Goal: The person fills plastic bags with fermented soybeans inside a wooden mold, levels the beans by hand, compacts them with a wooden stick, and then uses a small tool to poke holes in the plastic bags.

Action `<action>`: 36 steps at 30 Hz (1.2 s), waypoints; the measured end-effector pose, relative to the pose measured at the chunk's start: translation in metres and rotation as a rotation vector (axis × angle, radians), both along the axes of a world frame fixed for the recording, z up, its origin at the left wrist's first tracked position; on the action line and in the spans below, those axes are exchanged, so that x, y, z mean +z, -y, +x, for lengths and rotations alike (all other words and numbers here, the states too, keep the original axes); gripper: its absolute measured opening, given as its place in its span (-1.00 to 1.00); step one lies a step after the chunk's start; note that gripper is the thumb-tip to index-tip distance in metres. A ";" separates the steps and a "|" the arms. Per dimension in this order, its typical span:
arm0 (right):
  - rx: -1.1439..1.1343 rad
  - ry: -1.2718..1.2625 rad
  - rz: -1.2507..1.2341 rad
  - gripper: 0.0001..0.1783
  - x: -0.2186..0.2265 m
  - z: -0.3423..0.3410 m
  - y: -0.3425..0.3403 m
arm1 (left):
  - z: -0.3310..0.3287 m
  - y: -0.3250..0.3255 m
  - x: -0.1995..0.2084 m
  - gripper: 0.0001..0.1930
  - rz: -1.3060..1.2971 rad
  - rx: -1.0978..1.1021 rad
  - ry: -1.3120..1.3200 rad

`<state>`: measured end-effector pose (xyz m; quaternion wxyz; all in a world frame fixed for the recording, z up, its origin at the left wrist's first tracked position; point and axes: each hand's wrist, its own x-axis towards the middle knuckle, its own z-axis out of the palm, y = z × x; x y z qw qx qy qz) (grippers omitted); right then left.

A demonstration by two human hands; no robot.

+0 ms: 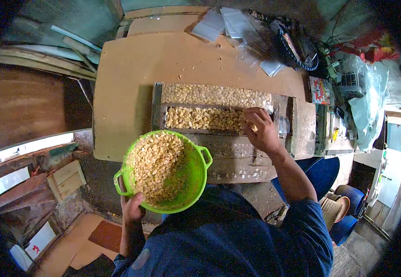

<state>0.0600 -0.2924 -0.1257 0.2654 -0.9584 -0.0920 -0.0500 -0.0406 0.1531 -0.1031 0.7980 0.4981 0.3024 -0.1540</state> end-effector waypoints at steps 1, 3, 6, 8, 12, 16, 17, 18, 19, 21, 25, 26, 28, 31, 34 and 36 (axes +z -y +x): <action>0.035 0.013 -0.007 -0.73 0.003 0.001 -0.004 | -0.001 0.000 -0.002 0.03 0.001 -0.002 0.000; 0.067 0.026 -0.013 -0.71 0.001 0.004 -0.011 | -0.002 -0.001 -0.007 0.02 -0.040 -0.026 0.034; 0.161 0.069 -0.065 -0.64 -0.006 0.008 -0.013 | -0.001 0.001 -0.008 0.00 -0.073 -0.031 0.023; 0.217 0.076 -0.045 -0.57 -0.006 0.010 -0.012 | -0.006 -0.004 -0.018 0.00 -0.101 -0.035 0.036; 0.178 0.086 -0.196 -0.61 -0.004 -0.004 0.015 | -0.021 -0.031 -0.043 0.02 0.071 -0.091 -0.080; -0.029 0.011 -0.036 -0.69 -0.007 -0.015 0.027 | -0.007 0.001 -0.010 0.04 0.033 -0.009 -0.029; -0.029 0.009 -0.063 -0.68 -0.007 -0.016 0.023 | -0.004 0.005 -0.006 0.04 0.000 -0.013 -0.014; -0.030 0.007 -0.091 -0.68 -0.007 -0.017 0.020 | -0.003 0.007 -0.004 0.04 -0.032 -0.018 0.001; -0.033 0.006 -0.091 -0.68 -0.005 -0.015 0.016 | -0.005 0.004 -0.008 0.04 -0.032 -0.021 0.001; 0.100 0.072 -0.114 -0.67 0.000 -0.012 0.010 | -0.014 -0.009 -0.027 0.04 -0.092 -0.046 -0.008; 0.012 0.103 -0.211 -0.73 0.001 -0.021 0.036 | -0.017 -0.010 -0.040 0.04 -0.077 -0.047 -0.001; 0.013 0.103 -0.214 -0.73 0.000 -0.025 0.042 | -0.015 -0.007 -0.036 0.04 -0.085 -0.048 0.028; -0.159 0.021 -0.227 -0.74 -0.001 -0.031 0.049 | -0.014 -0.008 -0.038 0.04 -0.094 -0.049 0.057; -0.138 0.033 -0.172 -0.71 -0.001 -0.028 0.038 | -0.016 -0.013 -0.042 0.04 -0.093 -0.092 0.104; -0.120 0.037 -0.210 -0.59 -0.009 -0.015 0.008 | -0.022 -0.017 -0.039 -0.23 0.074 -0.060 0.066; -0.106 0.006 -0.270 -0.54 -0.011 -0.002 -0.020 | -0.040 -0.058 -0.083 -0.28 -0.194 0.001 -0.042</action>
